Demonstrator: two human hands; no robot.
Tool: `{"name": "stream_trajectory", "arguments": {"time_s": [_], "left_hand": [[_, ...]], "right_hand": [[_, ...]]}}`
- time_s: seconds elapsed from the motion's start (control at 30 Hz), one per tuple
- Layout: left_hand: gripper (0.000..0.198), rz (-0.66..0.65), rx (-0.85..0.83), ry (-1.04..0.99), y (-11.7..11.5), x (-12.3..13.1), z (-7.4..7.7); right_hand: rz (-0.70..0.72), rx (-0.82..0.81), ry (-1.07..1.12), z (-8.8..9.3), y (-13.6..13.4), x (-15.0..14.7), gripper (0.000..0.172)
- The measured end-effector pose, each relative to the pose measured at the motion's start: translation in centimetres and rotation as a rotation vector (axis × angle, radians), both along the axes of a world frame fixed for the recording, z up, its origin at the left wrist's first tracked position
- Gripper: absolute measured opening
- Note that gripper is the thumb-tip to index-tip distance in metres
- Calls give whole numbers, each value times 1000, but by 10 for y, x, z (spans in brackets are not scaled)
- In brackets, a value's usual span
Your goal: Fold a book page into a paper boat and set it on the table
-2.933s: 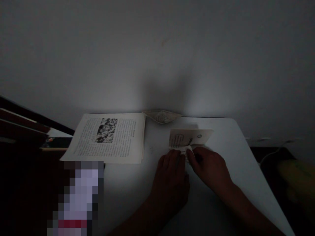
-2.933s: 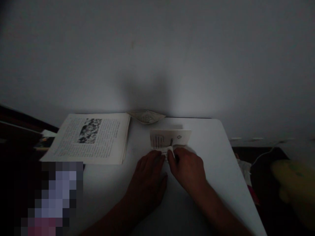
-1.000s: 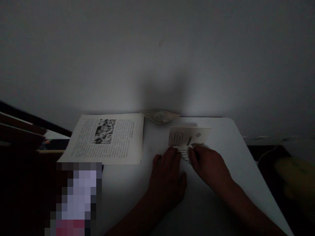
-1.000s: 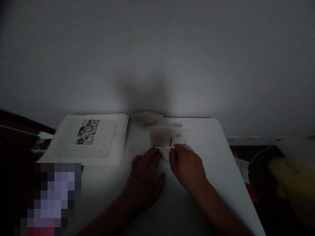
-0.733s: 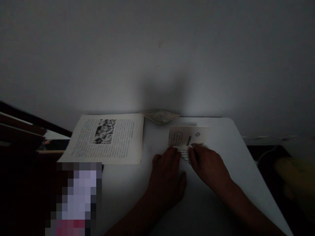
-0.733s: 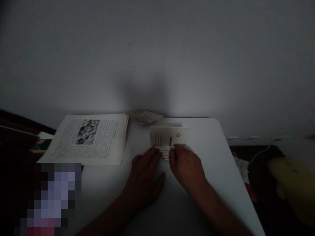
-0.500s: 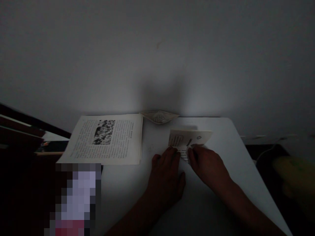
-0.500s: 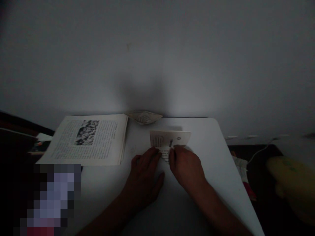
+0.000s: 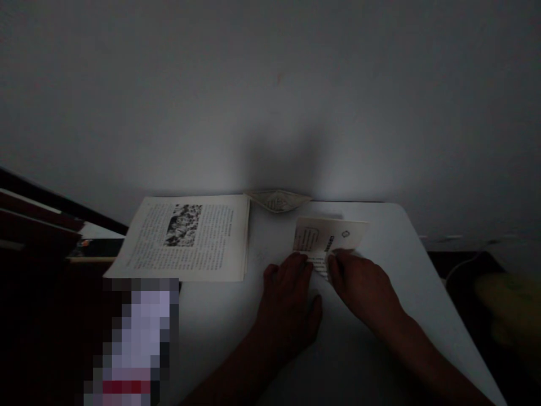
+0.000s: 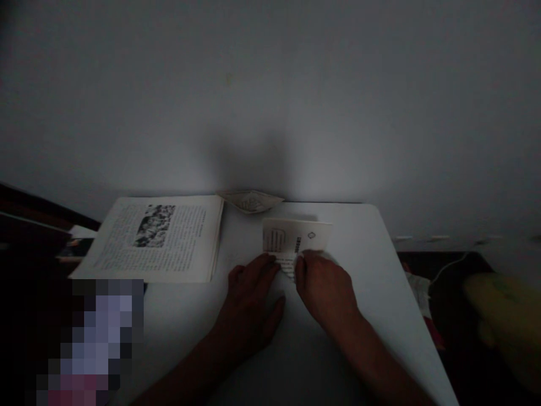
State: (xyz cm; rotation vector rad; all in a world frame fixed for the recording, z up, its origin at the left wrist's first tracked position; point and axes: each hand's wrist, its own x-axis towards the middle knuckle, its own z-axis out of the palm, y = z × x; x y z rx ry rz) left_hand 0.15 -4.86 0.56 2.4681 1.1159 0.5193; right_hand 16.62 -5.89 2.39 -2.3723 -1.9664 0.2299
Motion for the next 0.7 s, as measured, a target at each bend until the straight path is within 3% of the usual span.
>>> {"name": "stream_trajectory", "arguments": {"time_s": [0.2,0.7], "left_hand": [[49,91,2,8,2,0,2],[55,66,40,63,0,1,1]], "right_hand": [[6,5,1,-1,0,1,33],[10,-1,-2,0,0,2,32]]}}
